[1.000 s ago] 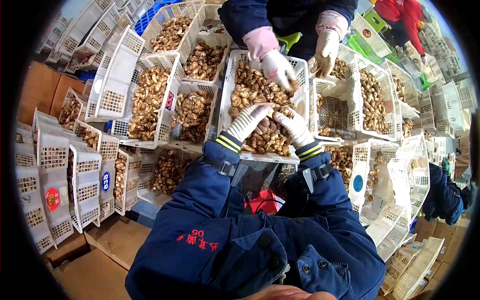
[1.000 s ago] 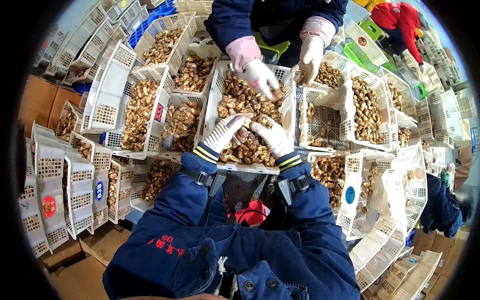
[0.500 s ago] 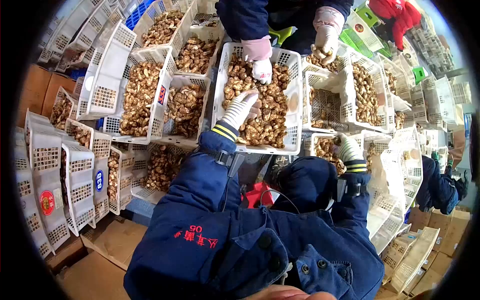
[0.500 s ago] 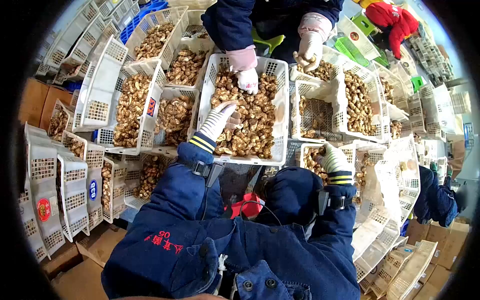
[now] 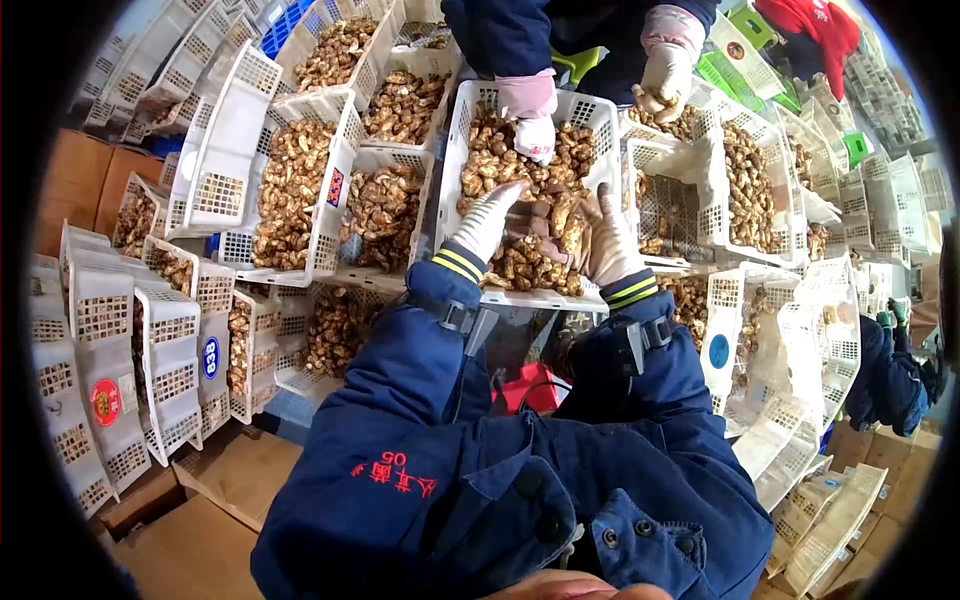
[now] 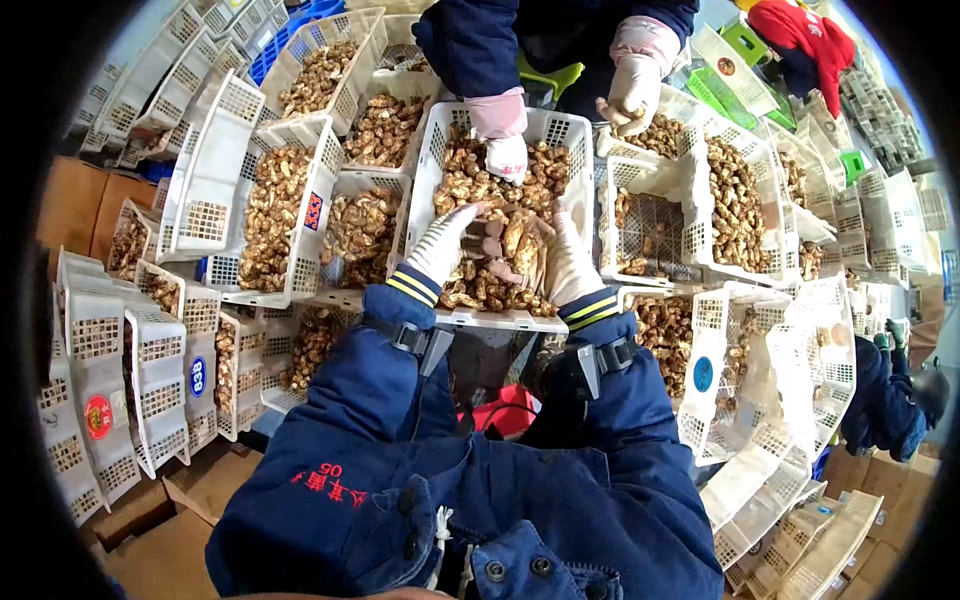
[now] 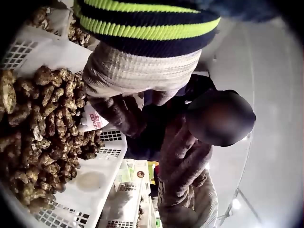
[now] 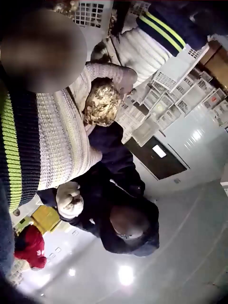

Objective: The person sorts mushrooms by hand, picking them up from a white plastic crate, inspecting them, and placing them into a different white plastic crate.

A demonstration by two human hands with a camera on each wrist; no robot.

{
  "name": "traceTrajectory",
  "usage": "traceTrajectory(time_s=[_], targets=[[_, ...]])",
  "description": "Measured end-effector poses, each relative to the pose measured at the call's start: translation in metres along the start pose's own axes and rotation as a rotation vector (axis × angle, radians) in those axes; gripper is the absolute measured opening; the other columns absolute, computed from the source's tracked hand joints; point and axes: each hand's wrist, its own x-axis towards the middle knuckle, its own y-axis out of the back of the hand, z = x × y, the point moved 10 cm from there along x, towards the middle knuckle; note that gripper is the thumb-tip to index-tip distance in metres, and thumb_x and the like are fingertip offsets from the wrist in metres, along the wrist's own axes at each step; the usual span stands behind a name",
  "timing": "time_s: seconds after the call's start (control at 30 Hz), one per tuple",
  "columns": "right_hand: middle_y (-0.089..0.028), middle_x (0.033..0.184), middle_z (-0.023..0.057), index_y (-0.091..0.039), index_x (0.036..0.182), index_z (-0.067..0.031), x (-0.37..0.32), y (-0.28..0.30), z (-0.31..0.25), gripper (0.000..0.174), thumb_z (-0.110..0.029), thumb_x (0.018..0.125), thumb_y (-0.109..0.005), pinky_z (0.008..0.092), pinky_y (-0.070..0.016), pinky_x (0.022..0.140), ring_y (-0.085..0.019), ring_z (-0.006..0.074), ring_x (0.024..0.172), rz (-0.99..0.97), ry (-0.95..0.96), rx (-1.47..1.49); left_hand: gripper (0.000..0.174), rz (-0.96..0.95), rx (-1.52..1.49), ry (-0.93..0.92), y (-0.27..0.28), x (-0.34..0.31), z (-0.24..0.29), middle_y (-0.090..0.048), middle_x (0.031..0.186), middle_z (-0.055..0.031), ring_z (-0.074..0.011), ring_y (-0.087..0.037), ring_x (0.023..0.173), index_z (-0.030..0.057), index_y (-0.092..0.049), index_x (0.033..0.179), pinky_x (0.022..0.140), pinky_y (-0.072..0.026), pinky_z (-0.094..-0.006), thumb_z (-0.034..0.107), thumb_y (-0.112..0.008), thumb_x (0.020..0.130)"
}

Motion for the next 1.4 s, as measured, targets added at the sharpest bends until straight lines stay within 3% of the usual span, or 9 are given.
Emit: traceTrajectory(time_s=[0.27,0.5,0.63,0.67,0.8,0.93,1.07,1.27,1.4], targets=[[-0.048,0.135,0.0171,-0.036,0.14,-0.0069,-0.001,-0.002,-0.002,0.077,-0.066,0.091,-0.033,0.0595,-0.0406,0.097,-0.052,0.0345,0.119,-0.035,0.025,0.009,0.037,-0.041,-0.02,-0.035,0.007,0.014,-0.007,-0.066,0.1,-0.0059,-0.0159,-0.064,0.081,0.0087,-0.056,0.123,0.068,-0.0516,-0.0285,0.032,-0.048,0.096],[-0.056,0.126,0.016,-0.043,0.135,-0.0058,-0.007,0.012,-0.015,0.074,-0.064,0.089,-0.041,0.053,-0.049,0.091,-0.059,0.032,0.109,0.119,0.097,0.026,0.038,0.021,-0.041,0.015,0.017,0.012,-0.013,-0.066,0.093,-0.0077,-0.0188,-0.067,0.078,0.0103,-0.055,0.124,0.061,-0.0542,-0.0275,0.032,-0.056,0.093],[-0.059,0.116,0.0184,-0.051,0.121,-0.0041,-0.004,0.023,-0.058,0.06,-0.056,0.092,-0.043,0.0477,-0.0543,0.084,-0.061,0.0345,0.1,-0.162,0.192,0.126,0.035,0.032,-0.005,0.035,0.02,0.015,-0.013,-0.067,0.094,-0.0088,-0.0187,-0.067,0.078,0.0108,-0.056,0.122,0.062,-0.0543,-0.0274,0.032,-0.055,0.094],[-0.062,0.113,0.0166,-0.056,0.114,-0.0029,-0.01,0.056,-0.073,0.048,-0.046,0.093,-0.05,0.0443,-0.0567,0.078,-0.062,0.0312,0.097,0.142,0.295,0.196,0.035,0.028,-0.014,0.025,0.021,0.016,-0.013,-0.067,0.094,-0.0089,-0.0186,-0.067,0.078,0.0108,-0.056,0.122,0.062,-0.0543,-0.0273,0.032,-0.055,0.094],[-0.065,0.093,0.01,-0.059,0.101,-0.0007,-0.026,0.119,-0.135,0.032,-0.031,0.094,-0.054,0.0359,-0.0584,0.068,-0.065,0.024,0.084,0.339,0.52,0.121,0.035,0.005,-0.053,-0.012,0.026,0.016,-0.011,-0.067,0.095,-0.009,-0.0182,-0.067,0.078,0.0104,-0.054,0.124,0.063,-0.0546,-0.0274,0.03,-0.054,0.094],[-0.065,0.096,0.0104,-0.059,0.098,-0.002,-0.03,0.15,-0.156,0.026,-0.027,0.094,-0.053,0.041,-0.0564,0.076,-0.063,0.0273,0.091,0.269,0.537,0.281,0.034,0.016,-0.069,-0.02,0.028,0.011,-0.005,-0.067,0.095,-0.0094,-0.0184,-0.067,0.078,0.0098,-0.053,0.125,0.063,-0.0551,-0.0274,0.028,-0.053,0.095],[-0.063,0.087,0.0102,-0.058,0.094,-0.0056,-0.061,0.179,-0.209,0.018,-0.023,0.092,-0.052,0.0441,-0.0538,0.078,-0.062,0.0266,0.081,0.656,0.715,0.144,0.033,0.018,-0.063,-0.02,0.032,0.017,-0.008,-0.067,0.093,-0.01,-0.0192,-0.067,0.075,0.0097,-0.054,0.123,0.061,-0.0553,-0.0277,0.026,-0.052,0.096],[-0.06,0.082,0.011,-0.06,0.093,-0.0019,-0.13,0.192,-0.379,0.028,-0.03,0.093,-0.057,0.0472,-0.055,0.082,-0.06,0.0272,0.081,0.505,0.95,-0.091,0.031,0.03,-0.093,-0.03,0.033,0.02,-0.008,-0.068,0.09,-0.0095,-0.0191,-0.068,0.071,0.011,-0.057,0.119,0.055,-0.0553,-0.0276,0.028,-0.058,0.093],[-0.062,0.078,0.007,-0.06,0.088,-0.0067,-0.142,0.213,-0.371,0.018,-0.022,0.085,-0.068,0.0425,-0.0538,0.075,-0.059,0.0232,0.072,0.768,0.908,-0.009,0.031,0.07,-0.047,0.022,0.03,0.026,-0.014,-0.069,0.09,-0.0087,-0.0175,-0.068,0.07,0.0119,-0.057,0.119,0.053,-0.0535,-0.0261,0.028,-0.058,0.093]])
